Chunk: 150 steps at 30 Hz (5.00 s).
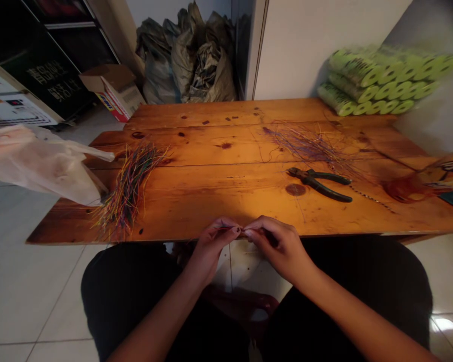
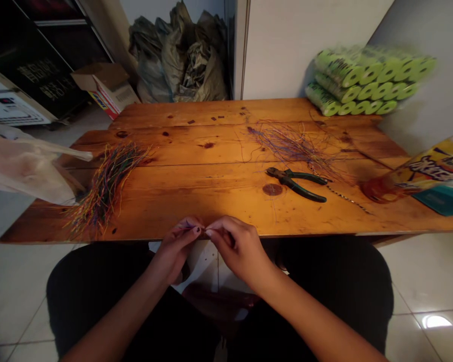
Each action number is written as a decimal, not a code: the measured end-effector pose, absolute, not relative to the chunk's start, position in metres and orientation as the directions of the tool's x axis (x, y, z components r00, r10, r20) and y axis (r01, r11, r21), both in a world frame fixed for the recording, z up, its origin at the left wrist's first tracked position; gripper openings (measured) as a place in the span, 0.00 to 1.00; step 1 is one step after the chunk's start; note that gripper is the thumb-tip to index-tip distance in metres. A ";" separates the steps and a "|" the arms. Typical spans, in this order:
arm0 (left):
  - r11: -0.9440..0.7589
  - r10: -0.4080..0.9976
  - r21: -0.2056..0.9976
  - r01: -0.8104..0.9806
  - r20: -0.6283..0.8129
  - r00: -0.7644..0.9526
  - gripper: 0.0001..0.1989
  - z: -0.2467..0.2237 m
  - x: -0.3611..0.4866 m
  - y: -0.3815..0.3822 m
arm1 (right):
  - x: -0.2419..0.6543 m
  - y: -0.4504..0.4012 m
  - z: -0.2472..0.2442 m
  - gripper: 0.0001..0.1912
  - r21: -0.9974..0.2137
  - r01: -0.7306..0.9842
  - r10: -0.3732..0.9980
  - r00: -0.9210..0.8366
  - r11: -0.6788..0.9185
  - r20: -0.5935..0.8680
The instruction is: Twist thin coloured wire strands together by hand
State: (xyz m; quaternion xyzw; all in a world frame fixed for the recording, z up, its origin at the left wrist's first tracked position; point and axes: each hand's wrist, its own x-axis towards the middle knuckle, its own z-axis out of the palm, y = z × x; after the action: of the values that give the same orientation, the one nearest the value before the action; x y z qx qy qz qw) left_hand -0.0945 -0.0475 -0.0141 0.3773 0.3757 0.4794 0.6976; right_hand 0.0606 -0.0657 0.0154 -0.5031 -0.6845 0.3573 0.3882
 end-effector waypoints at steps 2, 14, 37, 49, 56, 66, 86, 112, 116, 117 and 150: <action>0.220 0.957 0.899 -0.380 -0.123 0.263 0.04 -0.014 -0.097 -0.047 | 0.060 -0.064 0.018 0.09 -0.941 0.323 0.983 -0.181 0.101 0.043; -0.355 0.924 0.924 0.143 0.324 0.203 0.02 -0.008 -0.110 -0.038 | 0.058 -0.062 0.017 0.10 -0.985 0.019 0.961 -0.216 -0.171 -0.171; -0.372 0.920 0.858 0.353 0.290 0.265 0.07 -0.009 -0.110 -0.041 | 0.067 -0.072 0.009 0.10 -0.567 0.655 0.866 -0.352 0.499 0.355; -0.500 0.866 0.754 0.425 0.439 0.240 0.04 0.000 -0.112 -0.045 | 0.070 -0.058 0.021 0.15 -0.991 0.120 0.945 -0.314 -0.060 -0.095; -0.524 0.851 0.709 0.472 0.461 0.252 0.04 0.001 -0.111 -0.049 | 0.064 -0.059 0.011 0.07 -0.985 0.040 0.947 -0.274 -0.166 -0.171; -0.554 0.829 0.701 0.449 0.514 0.221 0.03 -0.003 -0.104 -0.052 | 0.064 -0.064 0.017 0.06 -0.930 0.358 0.986 -0.164 0.083 0.025; -0.365 0.931 0.900 0.237 0.355 0.086 0.03 -0.017 -0.096 -0.050 | 0.062 -0.076 0.007 0.15 -0.665 0.553 0.834 -0.107 0.502 0.541; -0.542 0.830 0.696 0.472 0.531 0.170 0.03 -0.003 -0.103 -0.056 | 0.071 -0.059 0.012 0.09 -0.968 0.248 0.954 -0.295 0.025 -0.051; -0.520 0.847 0.724 0.453 0.507 0.161 0.03 -0.006 -0.101 -0.057 | 0.072 -0.062 0.014 0.06 -0.882 0.423 0.965 -0.234 0.210 0.117; -0.513 0.851 0.732 0.448 0.500 0.159 0.03 -0.007 -0.101 -0.057 | 0.072 -0.063 0.014 0.05 -0.861 0.449 0.963 -0.223 0.239 0.151; -0.159 0.972 0.985 0.073 0.143 0.187 0.06 -0.015 -0.108 -0.042 | 0.079 -0.068 0.004 0.17 -0.665 0.310 0.728 -0.399 0.680 0.558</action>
State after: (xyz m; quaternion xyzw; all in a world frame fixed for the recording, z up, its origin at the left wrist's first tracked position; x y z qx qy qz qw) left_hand -0.1075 -0.0425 -0.0154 0.6012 0.4343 0.4669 0.4815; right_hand 0.0794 -0.0676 0.0045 -0.3235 -0.8024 0.2358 0.4426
